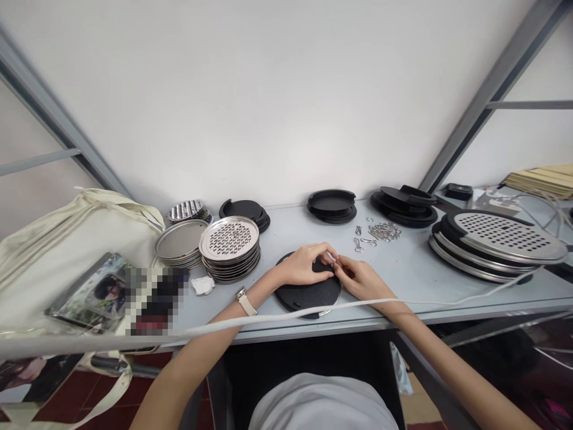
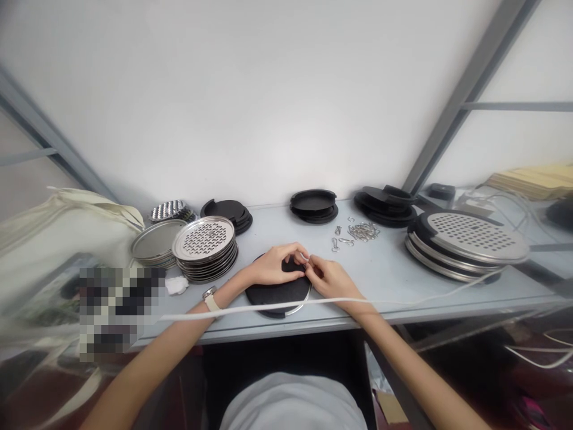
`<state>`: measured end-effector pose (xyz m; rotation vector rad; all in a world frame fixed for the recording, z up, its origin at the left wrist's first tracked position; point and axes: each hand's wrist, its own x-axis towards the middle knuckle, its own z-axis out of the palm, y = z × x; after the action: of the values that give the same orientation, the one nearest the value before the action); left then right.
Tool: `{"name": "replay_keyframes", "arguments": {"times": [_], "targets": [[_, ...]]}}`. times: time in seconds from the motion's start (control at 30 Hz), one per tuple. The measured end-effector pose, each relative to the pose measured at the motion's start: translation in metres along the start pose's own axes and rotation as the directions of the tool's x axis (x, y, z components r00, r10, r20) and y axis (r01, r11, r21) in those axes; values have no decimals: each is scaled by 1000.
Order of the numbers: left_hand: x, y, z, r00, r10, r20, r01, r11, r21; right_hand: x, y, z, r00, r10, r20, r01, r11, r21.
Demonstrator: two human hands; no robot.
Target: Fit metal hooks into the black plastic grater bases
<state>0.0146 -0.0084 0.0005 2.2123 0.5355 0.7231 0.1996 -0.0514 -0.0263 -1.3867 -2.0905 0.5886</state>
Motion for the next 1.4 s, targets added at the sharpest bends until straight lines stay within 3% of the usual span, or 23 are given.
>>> {"name": "replay_keyframes", "arguments": {"times": [0.77,1.4], "targets": [[0,1,-1,998,63,-25,-58,984,171,0,-3,-4,999,-50,17,50,999,3],[0,4,-1,1000,0,1,0,990,140,1,-1,-1,1000,9,14,-6,982,-187]]}}
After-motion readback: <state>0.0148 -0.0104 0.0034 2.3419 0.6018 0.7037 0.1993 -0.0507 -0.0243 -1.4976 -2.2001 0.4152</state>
